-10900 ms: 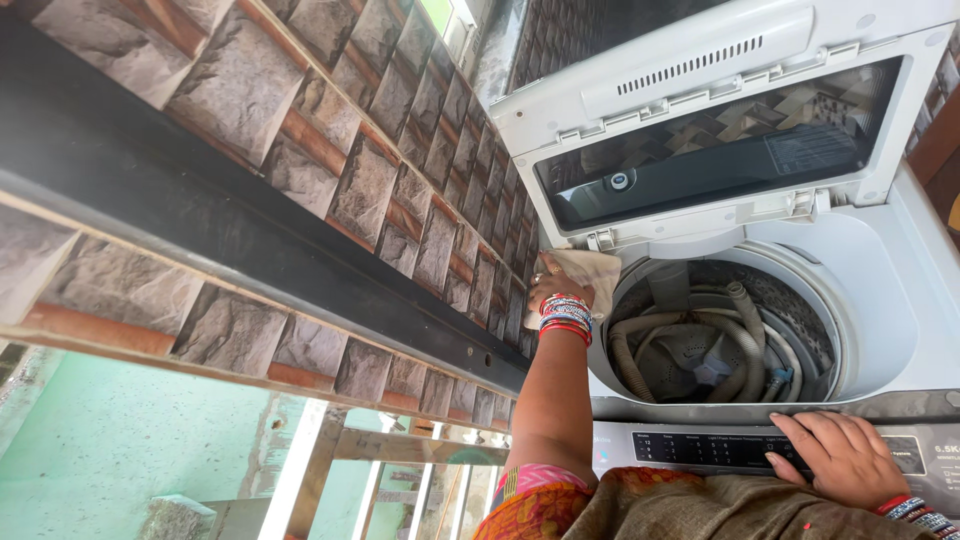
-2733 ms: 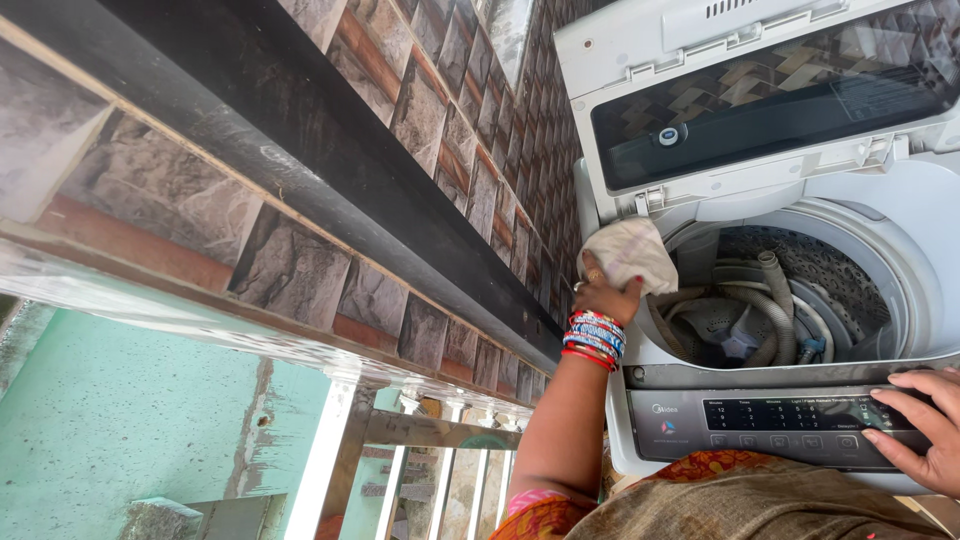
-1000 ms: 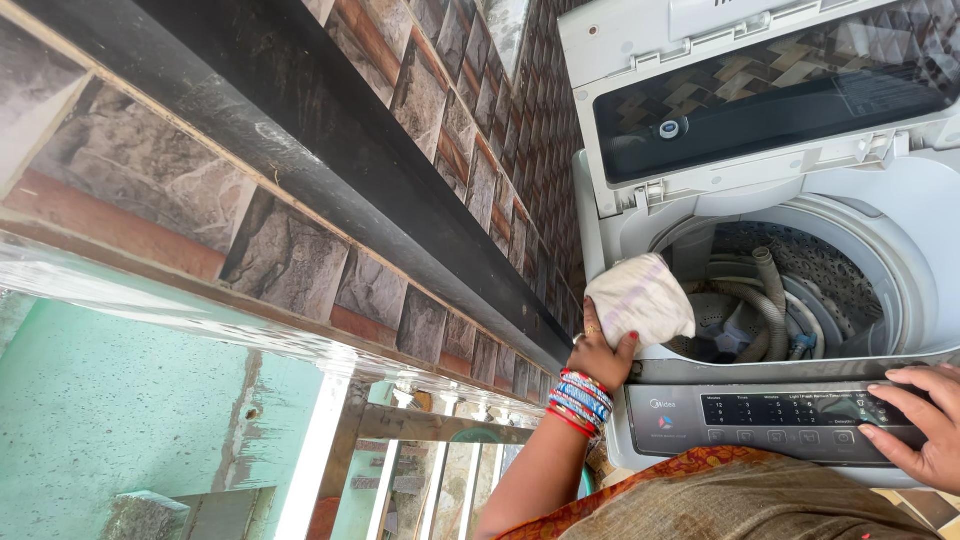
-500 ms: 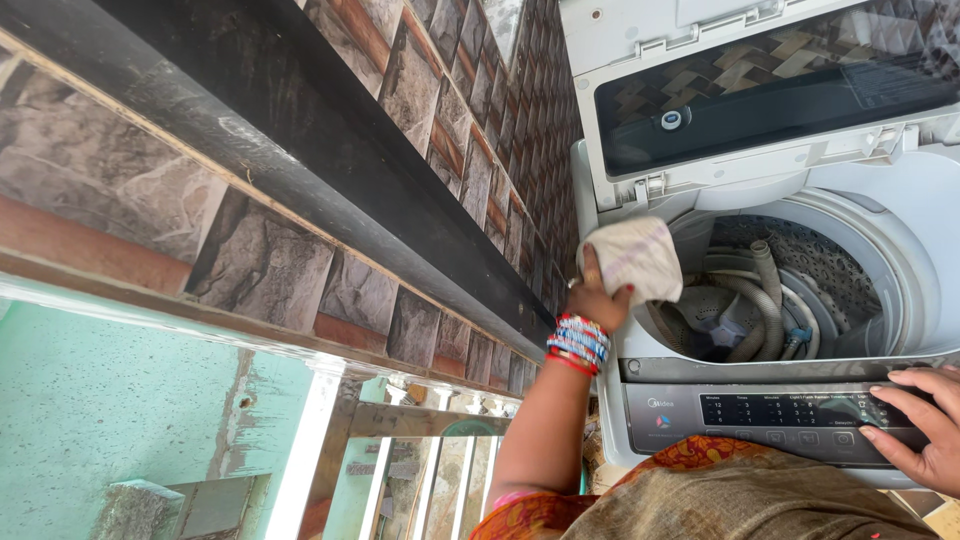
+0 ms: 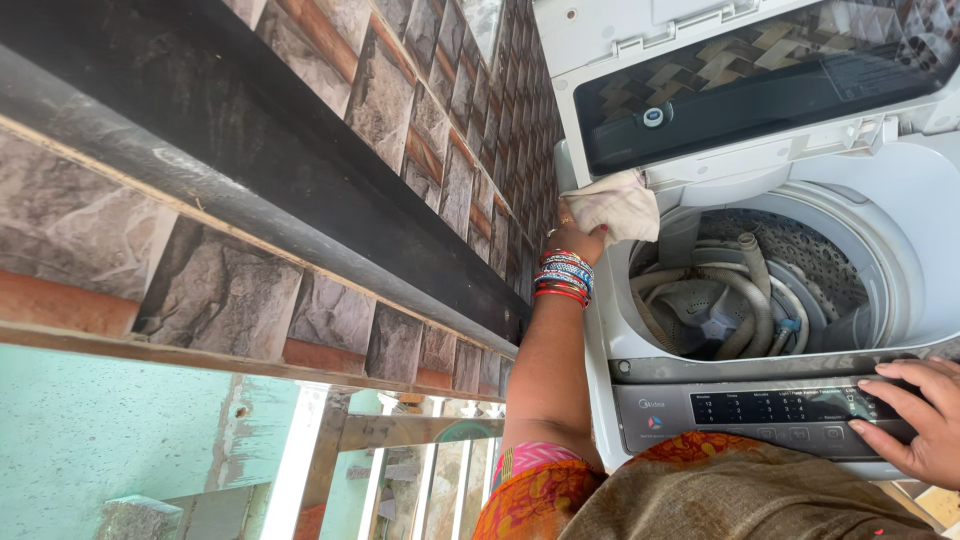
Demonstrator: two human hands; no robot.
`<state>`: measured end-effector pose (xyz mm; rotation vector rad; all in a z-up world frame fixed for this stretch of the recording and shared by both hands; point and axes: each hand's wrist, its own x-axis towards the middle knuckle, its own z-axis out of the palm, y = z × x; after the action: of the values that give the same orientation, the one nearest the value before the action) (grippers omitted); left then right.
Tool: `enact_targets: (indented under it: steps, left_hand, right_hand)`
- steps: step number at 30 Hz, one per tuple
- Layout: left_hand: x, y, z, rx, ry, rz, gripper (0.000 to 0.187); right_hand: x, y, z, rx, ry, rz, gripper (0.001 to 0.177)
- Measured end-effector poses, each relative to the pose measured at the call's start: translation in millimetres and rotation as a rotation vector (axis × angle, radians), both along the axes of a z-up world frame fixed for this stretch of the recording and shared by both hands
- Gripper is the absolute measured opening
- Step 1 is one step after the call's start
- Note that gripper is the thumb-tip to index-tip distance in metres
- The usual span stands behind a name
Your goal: The person wipes the exterior top and lid of a washing machine with a cloth, opens the lid, and continues wiping the interior rim and control panel by hand.
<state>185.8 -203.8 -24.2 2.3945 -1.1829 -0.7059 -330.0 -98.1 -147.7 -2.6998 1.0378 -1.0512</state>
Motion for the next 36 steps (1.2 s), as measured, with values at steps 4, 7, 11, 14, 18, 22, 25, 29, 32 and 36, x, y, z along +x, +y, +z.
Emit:
enact_targets:
  steps: [4,7,11,14,18,22,25,29,32,36]
  left_hand:
    - [-0.8,4.0,-10.7,-0.06,0.012,0.022,0.105]
    - [-0.2,8.9,-13.2,-0.117,0.027,0.006,0.105]
    - [-6.1,24.7,-3.7,-0.141,-0.004,-0.035,0.104]
    - [-12.7,36.0,5.3,-0.086,-0.04,-0.056,0.103]
    - [-18.7,49.6,2.2,-0.084,-0.066,-0.086,0.103]
    - [-23.3,65.9,-10.7,-0.114,-0.038,-0.101,0.103]
    - [-29.8,80.4,-15.3,-0.113,-0.067,-0.112,0.105]
    - [-46.3,105.5,-12.1,-0.019,-0.112,-0.117,0.109]
    - [-62.0,128.5,-4.4,0.038,-0.197,-0.171,0.11]
    - [-81.7,147.4,12.1,0.135,-0.362,-0.284,0.105]
  right_hand:
    - [0.3,0.4,-0.8,0.004,-0.011,-0.001,0.056]
    - [-1.3,-1.0,-0.5,0.006,0.004,0.003,0.057]
    - [-1.9,2.0,-1.5,-0.002,0.035,-0.011,0.058]
    - [-1.5,1.7,-2.8,0.003,0.029,-0.01,0.057]
    - [-3.2,-1.0,-3.2,0.01,0.016,0.02,0.057]
    - [-4.3,-3.3,-3.3,0.04,0.036,0.032,0.058]
    - [-3.1,-1.7,-2.6,0.034,0.023,0.023,0.057]
    - [-1.7,-0.4,-2.1,0.023,-0.004,0.015,0.056]
    - [-3.2,-2.3,-4.6,0.026,0.009,0.012,0.056]
    - [-4.6,-1.6,-9.9,0.047,0.014,0.003,0.056]
